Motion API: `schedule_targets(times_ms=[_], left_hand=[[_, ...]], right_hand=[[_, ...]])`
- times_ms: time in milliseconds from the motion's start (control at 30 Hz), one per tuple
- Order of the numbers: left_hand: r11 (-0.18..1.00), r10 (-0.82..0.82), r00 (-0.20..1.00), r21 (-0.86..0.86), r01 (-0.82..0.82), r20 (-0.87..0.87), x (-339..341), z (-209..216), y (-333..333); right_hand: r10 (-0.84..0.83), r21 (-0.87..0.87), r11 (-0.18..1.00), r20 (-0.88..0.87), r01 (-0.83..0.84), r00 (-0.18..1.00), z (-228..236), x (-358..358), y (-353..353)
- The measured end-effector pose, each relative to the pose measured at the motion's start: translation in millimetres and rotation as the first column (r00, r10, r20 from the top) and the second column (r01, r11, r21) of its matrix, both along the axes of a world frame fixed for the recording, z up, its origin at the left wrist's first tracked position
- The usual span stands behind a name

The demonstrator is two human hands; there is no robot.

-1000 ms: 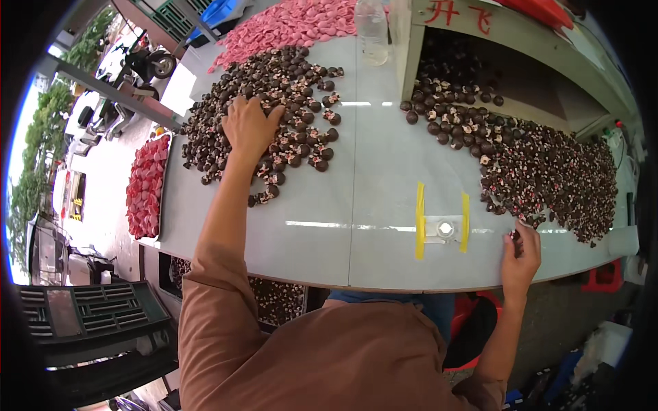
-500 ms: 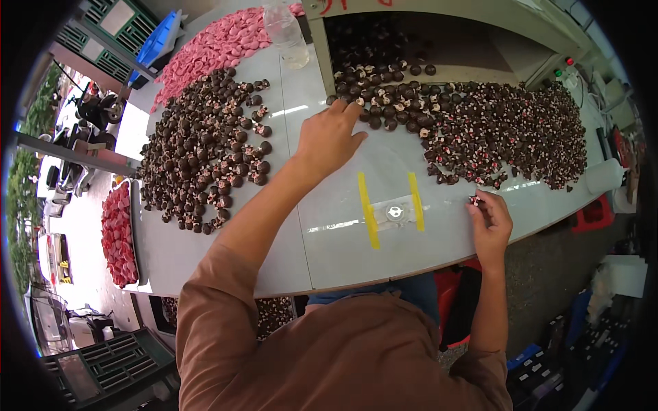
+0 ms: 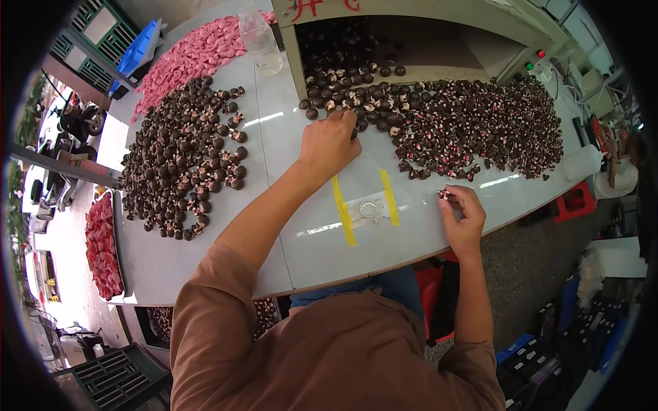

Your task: Selecting small brown toy components from a large pile and placing them into a measuring gauge on the workbench.

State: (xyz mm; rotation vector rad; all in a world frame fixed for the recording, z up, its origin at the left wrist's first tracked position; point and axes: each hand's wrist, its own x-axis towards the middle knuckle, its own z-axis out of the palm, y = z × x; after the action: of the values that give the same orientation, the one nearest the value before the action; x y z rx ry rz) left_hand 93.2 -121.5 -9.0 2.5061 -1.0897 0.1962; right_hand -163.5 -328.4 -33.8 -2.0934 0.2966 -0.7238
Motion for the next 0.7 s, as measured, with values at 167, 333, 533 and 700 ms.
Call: schedule_targets(times_ms=[167,333,533,700], left_hand=[[0.869,-0.282,0.504,-0.440,-0.225,-0.816,-15,24,52],[0.844,-0.446,-0.048,-0.403,-0.354,-0.894,-43,18,98],[0.841,-0.420,-0.009,-0.385,-0.380,-0.907,-67,14,118],[0.895,-0.411,0.012,-0.406,-0.186,-0.912,-66,12,127]], right_hand=[[0.024,0.033,0.999,-0.029,-0.023,0.999,1,0,3],[0.192,0.109,0.976,-0.017,-0.189,0.981,18,5,27],[0.361,0.129,0.928,-0.070,-0.350,0.930,33,29,54],[0.388,-0.089,0.909,-0.179,-0.407,0.904,48,37,63]])
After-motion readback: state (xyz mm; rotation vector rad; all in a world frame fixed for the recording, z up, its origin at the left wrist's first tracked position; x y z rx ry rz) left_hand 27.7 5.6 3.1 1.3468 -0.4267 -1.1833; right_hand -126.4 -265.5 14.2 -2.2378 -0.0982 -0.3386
